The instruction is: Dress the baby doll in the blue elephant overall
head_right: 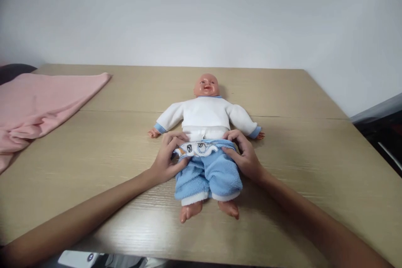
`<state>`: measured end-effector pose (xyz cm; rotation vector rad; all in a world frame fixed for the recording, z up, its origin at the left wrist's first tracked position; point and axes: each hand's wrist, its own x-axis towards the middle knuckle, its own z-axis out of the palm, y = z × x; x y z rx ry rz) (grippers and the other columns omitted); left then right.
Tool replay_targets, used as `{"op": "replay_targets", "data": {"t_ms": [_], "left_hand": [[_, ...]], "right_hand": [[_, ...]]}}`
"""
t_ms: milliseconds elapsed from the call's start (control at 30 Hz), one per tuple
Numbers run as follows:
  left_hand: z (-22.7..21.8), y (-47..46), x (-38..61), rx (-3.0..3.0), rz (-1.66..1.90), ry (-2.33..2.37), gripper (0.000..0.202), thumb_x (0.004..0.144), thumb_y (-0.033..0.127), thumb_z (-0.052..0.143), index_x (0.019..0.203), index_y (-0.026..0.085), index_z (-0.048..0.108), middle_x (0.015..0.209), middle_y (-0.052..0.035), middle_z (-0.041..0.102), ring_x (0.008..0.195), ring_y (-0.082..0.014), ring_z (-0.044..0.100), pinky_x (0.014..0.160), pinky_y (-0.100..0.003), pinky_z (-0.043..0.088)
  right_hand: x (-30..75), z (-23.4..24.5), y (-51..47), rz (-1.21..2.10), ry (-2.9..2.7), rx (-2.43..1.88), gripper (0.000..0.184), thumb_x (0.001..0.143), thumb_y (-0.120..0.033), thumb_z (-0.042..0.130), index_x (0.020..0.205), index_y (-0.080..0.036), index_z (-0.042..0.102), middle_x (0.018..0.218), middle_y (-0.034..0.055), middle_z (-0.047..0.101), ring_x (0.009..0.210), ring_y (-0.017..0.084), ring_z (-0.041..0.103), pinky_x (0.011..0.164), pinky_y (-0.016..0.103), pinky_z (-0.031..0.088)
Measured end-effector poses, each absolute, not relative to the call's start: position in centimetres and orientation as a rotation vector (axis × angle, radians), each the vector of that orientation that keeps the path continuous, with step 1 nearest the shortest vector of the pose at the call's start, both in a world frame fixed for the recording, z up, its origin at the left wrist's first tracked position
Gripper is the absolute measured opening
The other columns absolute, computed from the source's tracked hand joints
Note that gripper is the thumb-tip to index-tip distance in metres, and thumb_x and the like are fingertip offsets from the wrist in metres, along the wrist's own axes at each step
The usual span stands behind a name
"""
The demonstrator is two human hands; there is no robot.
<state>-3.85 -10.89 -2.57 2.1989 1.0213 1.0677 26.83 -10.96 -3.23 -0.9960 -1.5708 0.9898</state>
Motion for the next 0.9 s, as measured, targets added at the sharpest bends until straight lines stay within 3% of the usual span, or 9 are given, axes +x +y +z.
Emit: {"op": "replay_targets", "data": {"t_ms": [67,133,233,333,433,633,733,800,900], "left_hand": [[-2.5,-10.6,-3.6,2.226,1.151,1.025,0.013,0.099,0.022,0.068,0.108,0.024,0.06,0.143,-0.0146,0.07,0.136,-0.0324,0.063,0.119,-0.05,0.047],[-2.6,-10.2,-3.4,2.183,1.149,1.015,0.013,0.099,0.02,0.066,0.11,0.024,0.06,0.14,-0.0121,0.074,0.13,-0.0299,0.067,0.114,-0.046,0.049],[-2.9,-9.1,-3.0,2.006,1.117,1.109,0.009,0.104,0.026,0.065,0.112,0.024,0.063,0.114,-0.0055,0.077,0.105,-0.0248,0.07,0.096,-0.038,0.052],[-3.1,-7.8,-2.1,1.759,1.134,1.199,0.015,0.106,0.038,0.067,0.11,0.024,0.063,0.097,0.0001,0.07,0.091,-0.0208,0.064,0.086,-0.033,0.05],[-3.2,-7.2,-1.3,1.588,1.162,1.221,0.023,0.103,0.045,0.071,0.108,0.024,0.062,0.093,0.0017,0.064,0.088,-0.0201,0.059,0.085,-0.032,0.049],[-3.6,-8.8,-1.6,1.73,1.208,1.314,0.024,0.102,0.047,0.072,0.108,0.025,0.064,0.121,-0.0084,0.063,0.125,-0.0305,0.059,0.116,-0.045,0.045],[-4.1,-9.2,-1.8,1.678,1.239,1.267,0.022,0.104,0.044,0.069,0.112,0.024,0.064,0.13,-0.0103,0.061,0.135,-0.0307,0.057,0.123,-0.046,0.043],[-4.3,-8.9,-1.9,1.576,1.209,1.228,0.021,0.108,0.044,0.065,0.116,0.024,0.062,0.124,-0.0079,0.064,0.124,-0.0272,0.061,0.115,-0.042,0.048],[-4.4,-7.9,-2.2,1.458,1.2,1.223,0.028,0.109,0.051,0.068,0.107,0.025,0.059,0.098,-0.0002,0.059,0.093,-0.021,0.058,0.088,-0.034,0.05]], "right_hand": [[26.8,-4.0,-11.1,0.893,-1.563,-0.987,0.021,0.104,-0.038,0.08,0.101,-0.028,0.062,0.123,0.0062,0.07,0.12,0.028,0.068,0.109,0.044,0.053],[26.7,-4.6,-11.0,0.853,-1.555,-0.991,0.02,0.105,-0.038,0.08,0.105,-0.028,0.063,0.131,0.0076,0.072,0.128,0.029,0.068,0.112,0.045,0.051],[26.3,-5.1,-10.2,0.916,-1.483,-1.07,0.022,0.105,-0.043,0.081,0.111,-0.029,0.064,0.112,0.0032,0.073,0.103,0.025,0.07,0.092,0.039,0.054],[25.8,-5.5,-8.6,0.908,-1.393,-1.144,0.027,0.103,-0.046,0.081,0.106,-0.03,0.061,0.086,-0.004,0.057,0.078,0.02,0.055,0.072,0.033,0.044],[25.4,-5.5,-7.5,0.888,-1.361,-1.143,0.03,0.101,-0.049,0.081,0.104,-0.029,0.059,0.085,-0.0044,0.054,0.078,0.02,0.052,0.073,0.033,0.042],[26.0,-4.8,-9.1,0.77,-1.43,-1.273,0.027,0.102,-0.05,0.076,0.092,-0.026,0.068,0.1,0.002,0.06,0.097,0.025,0.06,0.095,0.04,0.046],[26.0,-4.7,-9.7,0.834,-1.34,-1.277,0.028,0.099,-0.053,0.077,0.095,-0.026,0.07,0.106,0.0036,0.064,0.105,0.027,0.06,0.101,0.042,0.046],[25.9,-4.8,-9.5,0.973,-1.269,-1.266,0.032,0.099,-0.059,0.077,0.101,-0.027,0.07,0.101,0.0017,0.065,0.1,0.026,0.059,0.095,0.04,0.047],[25.8,-4.8,-8.8,1.045,-1.202,-1.243,0.039,0.097,-0.065,0.08,0.101,-0.028,0.069,0.095,-0.0005,0.063,0.094,0.024,0.055,0.087,0.037,0.047]]}}
